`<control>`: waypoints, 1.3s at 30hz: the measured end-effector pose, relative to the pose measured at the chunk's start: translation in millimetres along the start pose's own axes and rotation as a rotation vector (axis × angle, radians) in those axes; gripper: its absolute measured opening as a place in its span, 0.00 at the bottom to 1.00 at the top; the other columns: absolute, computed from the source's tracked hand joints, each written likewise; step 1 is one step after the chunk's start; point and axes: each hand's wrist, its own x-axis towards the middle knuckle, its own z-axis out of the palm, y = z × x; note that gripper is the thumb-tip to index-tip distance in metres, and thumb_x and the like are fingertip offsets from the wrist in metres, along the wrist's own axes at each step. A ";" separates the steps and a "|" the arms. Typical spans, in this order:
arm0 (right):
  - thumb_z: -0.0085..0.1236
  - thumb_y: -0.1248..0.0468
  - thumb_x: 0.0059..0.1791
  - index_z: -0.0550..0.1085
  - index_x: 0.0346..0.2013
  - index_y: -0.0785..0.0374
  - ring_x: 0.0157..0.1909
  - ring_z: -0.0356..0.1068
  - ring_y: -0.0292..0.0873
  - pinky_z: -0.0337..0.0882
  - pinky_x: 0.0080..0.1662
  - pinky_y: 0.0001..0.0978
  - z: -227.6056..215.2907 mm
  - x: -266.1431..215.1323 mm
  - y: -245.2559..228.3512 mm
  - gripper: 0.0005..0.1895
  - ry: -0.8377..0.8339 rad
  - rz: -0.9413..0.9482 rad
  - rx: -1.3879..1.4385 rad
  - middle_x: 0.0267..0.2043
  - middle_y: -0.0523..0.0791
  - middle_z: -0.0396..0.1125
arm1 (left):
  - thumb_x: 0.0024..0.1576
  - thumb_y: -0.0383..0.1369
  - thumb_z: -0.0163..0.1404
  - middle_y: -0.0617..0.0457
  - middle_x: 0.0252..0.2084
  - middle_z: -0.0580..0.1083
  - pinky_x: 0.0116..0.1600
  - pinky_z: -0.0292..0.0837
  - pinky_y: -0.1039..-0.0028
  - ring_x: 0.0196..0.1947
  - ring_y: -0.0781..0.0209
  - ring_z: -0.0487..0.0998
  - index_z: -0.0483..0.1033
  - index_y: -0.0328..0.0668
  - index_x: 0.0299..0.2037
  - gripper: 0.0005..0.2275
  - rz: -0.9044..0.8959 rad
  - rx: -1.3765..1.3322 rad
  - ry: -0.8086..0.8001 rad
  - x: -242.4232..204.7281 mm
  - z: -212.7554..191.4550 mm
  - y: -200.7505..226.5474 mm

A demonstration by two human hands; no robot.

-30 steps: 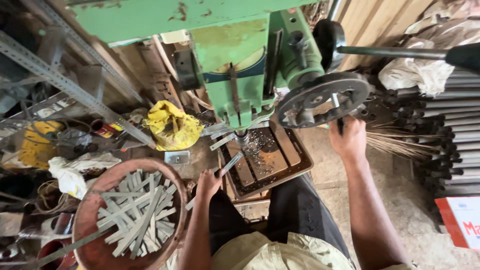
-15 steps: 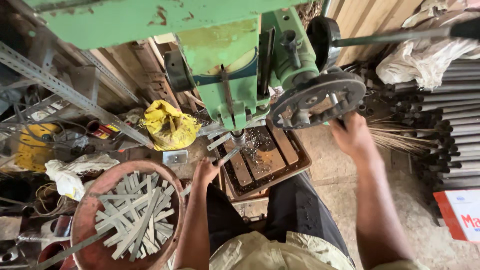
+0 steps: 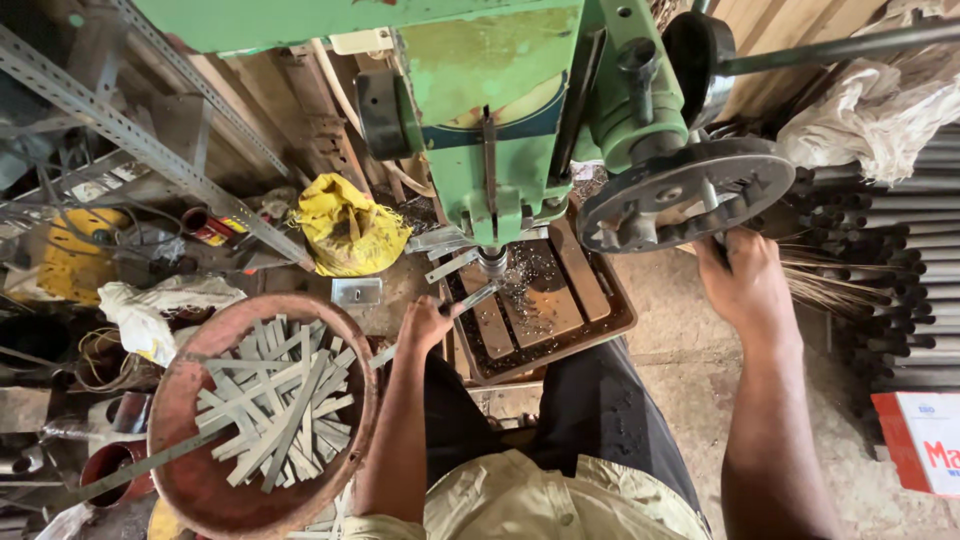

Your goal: The person repeatedly picks up metal rods from a bucket, positions them under a drill press, and drills holes into them. The person operates the drill press lever with the right hand while holding the rod with the left hand, then places the finished rods into a tray.

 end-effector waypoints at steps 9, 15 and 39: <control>0.59 0.65 0.54 0.74 0.35 0.75 0.36 0.72 0.66 0.70 0.39 0.53 18.3 5.9 24.7 0.12 0.068 -0.170 0.089 0.32 0.61 0.70 | 0.53 0.59 0.55 0.36 0.46 0.79 0.57 0.77 0.58 0.49 0.43 0.81 0.75 0.31 0.54 0.34 -0.047 -0.056 0.001 -5.6 -7.3 4.8; 0.54 0.67 0.54 0.76 0.44 0.70 0.23 0.72 0.57 0.68 0.28 0.46 47.6 10.7 28.2 0.08 0.149 -0.048 0.045 0.29 0.56 0.72 | 0.57 0.60 0.50 0.40 0.43 0.81 0.48 0.84 0.56 0.43 0.47 0.85 0.73 0.32 0.55 0.33 -0.186 -0.093 -0.151 -14.8 -17.8 16.7; 0.63 0.63 0.53 0.76 0.33 0.65 0.27 0.70 0.61 0.68 0.32 0.48 61.7 12.4 30.8 0.09 0.410 -0.290 -0.014 0.27 0.55 0.70 | 0.58 0.64 0.45 0.38 0.57 0.75 0.62 0.73 0.56 0.58 0.43 0.76 0.70 0.36 0.61 0.37 -0.124 0.168 -0.050 -10.2 -5.4 13.2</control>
